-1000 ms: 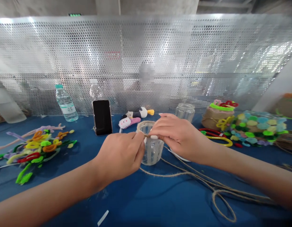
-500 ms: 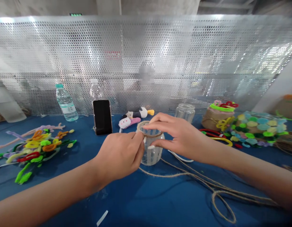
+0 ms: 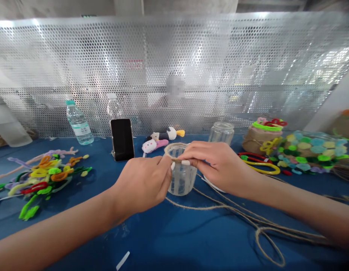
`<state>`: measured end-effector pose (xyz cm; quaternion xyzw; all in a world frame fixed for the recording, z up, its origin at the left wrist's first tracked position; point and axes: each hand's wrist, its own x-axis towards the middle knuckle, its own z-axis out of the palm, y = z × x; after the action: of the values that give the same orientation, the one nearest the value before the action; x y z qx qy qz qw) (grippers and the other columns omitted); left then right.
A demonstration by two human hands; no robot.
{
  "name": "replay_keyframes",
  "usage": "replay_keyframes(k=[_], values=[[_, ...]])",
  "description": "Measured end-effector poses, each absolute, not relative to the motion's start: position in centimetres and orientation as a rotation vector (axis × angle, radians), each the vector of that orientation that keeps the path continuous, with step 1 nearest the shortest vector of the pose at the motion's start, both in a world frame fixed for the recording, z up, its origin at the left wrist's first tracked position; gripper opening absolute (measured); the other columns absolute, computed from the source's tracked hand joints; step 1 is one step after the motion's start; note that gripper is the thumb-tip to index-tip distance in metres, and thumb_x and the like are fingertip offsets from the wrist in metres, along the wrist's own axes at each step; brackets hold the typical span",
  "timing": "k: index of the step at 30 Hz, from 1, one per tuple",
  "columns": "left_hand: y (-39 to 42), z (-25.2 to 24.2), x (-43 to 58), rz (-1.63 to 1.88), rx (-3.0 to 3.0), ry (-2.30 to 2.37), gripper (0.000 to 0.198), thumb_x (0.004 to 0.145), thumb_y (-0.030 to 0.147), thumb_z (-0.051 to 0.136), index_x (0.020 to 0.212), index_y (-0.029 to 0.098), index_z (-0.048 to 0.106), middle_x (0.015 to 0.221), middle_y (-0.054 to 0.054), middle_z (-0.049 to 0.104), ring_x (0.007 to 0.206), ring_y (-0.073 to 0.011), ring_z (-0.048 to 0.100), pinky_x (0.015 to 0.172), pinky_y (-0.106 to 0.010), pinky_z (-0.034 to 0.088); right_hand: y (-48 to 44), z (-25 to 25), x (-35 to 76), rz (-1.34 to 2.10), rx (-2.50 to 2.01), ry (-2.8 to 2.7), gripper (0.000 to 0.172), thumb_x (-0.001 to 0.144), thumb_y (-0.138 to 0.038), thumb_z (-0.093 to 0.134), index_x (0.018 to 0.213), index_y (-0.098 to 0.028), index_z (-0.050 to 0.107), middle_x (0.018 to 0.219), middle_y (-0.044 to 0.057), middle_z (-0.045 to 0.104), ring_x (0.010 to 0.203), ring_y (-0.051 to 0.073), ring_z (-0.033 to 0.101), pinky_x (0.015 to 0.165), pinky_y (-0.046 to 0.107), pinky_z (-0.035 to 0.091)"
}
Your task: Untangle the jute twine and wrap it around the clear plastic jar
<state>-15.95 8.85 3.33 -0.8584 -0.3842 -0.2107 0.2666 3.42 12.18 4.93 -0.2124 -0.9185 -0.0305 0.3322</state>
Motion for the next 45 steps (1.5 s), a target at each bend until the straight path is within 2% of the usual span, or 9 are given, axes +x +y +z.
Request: replay_keyframes(k=[6,10,16,24,30,34,37,39,45], values=[[8.8,3.3,-15.8,-0.575,-2.304,-1.063,0.027,0.089,0.021,0.031,0.071,0.016,0.051,0.056,0.0,0.055,0.045,-0.0154,0.052,0.039,-0.027,0.026,12.7,5.7,4.0,0.079,-0.512,-2.451,0.022,0.083,-0.006,0.045,0.087,-0.016,0.065,0.084,0.002,0.066,0.079,0.011,0.058,0.072,0.024,0.044],[8.7,3.1,-15.7,-0.594,-2.288,-1.044,0.026,0.088,0.02,0.031,0.071,0.015,0.05,0.055,0.0,0.054,0.044,-0.0143,0.051,0.039,-0.026,0.025,12.8,6.4,4.1,0.202,-0.623,-2.551,0.008,0.08,-0.021,0.058,0.084,-0.016,0.062,0.085,0.002,0.063,0.078,0.012,0.055,0.072,0.026,0.043],[8.9,3.1,-15.9,-0.585,-2.296,-1.083,0.026,0.088,0.02,0.032,0.072,0.015,0.052,0.055,0.0,0.054,0.045,-0.0146,0.051,0.04,-0.026,0.024,13.1,5.9,3.1,0.085,-0.565,-2.519,0.012,0.084,-0.015,0.051,0.085,-0.014,0.064,0.084,0.004,0.06,0.081,0.013,0.054,0.074,0.028,0.041],[9.0,4.3,-16.0,-0.657,-2.498,-1.304,0.025,0.086,0.021,0.039,0.065,0.016,0.053,0.056,0.002,0.053,0.05,-0.0106,0.048,0.046,-0.022,0.03,14.9,6.6,5.0,0.271,-0.454,-2.617,0.014,0.085,-0.012,0.05,0.084,-0.016,0.063,0.088,0.003,0.063,0.084,0.011,0.056,0.078,0.026,0.043],[9.3,4.1,-16.3,-0.666,-2.43,-1.259,0.026,0.086,0.021,0.037,0.068,0.016,0.055,0.055,0.002,0.051,0.049,-0.012,0.049,0.046,-0.024,0.03,15.1,7.2,6.0,0.343,-0.512,-2.669,0.017,0.085,-0.029,0.054,0.092,-0.018,0.065,0.102,0.004,0.061,0.095,0.013,0.055,0.087,0.029,0.041],[9.4,3.6,-16.4,-0.679,-2.418,-1.191,0.026,0.087,0.021,0.036,0.07,0.016,0.055,0.054,0.002,0.049,0.048,-0.012,0.047,0.046,-0.024,0.028,14.4,7.2,4.7,0.133,-0.599,-2.617,0.037,0.076,-0.04,0.065,0.105,-0.018,0.062,0.098,0.005,0.062,0.089,0.016,0.055,0.08,0.03,0.041],[9.3,3.6,-16.3,-0.674,-2.395,-1.149,0.026,0.088,0.021,0.036,0.071,0.016,0.055,0.053,0.002,0.048,0.046,-0.0118,0.046,0.044,-0.024,0.027,13.9,7.0,3.1,-0.052,-0.588,-2.623,0.016,0.081,-0.029,0.058,0.085,-0.015,0.065,0.079,0.003,0.061,0.077,0.015,0.053,0.073,0.029,0.039],[9.2,3.7,-16.3,-0.643,-2.388,-1.142,0.026,0.088,0.021,0.035,0.071,0.016,0.054,0.054,0.002,0.05,0.047,-0.0126,0.048,0.044,-0.024,0.027,13.8,6.9,2.7,-0.081,-0.546,-2.656,0.016,0.083,-0.019,0.053,0.072,-0.015,0.063,0.07,0.001,0.059,0.071,0.013,0.051,0.071,0.028,0.038],[9.0,3.7,-16.1,-0.61,-2.339,-1.177,0.027,0.086,0.022,0.036,0.064,0.016,0.051,0.056,0.001,0.052,0.048,-0.0132,0.05,0.043,-0.025,0.026,14.1,7.0,4.3,0.157,-0.516,-2.652,0.014,0.084,-0.012,0.051,0.076,-0.015,0.062,0.073,-0.001,0.059,0.07,0.009,0.051,0.067,0.022,0.038]])
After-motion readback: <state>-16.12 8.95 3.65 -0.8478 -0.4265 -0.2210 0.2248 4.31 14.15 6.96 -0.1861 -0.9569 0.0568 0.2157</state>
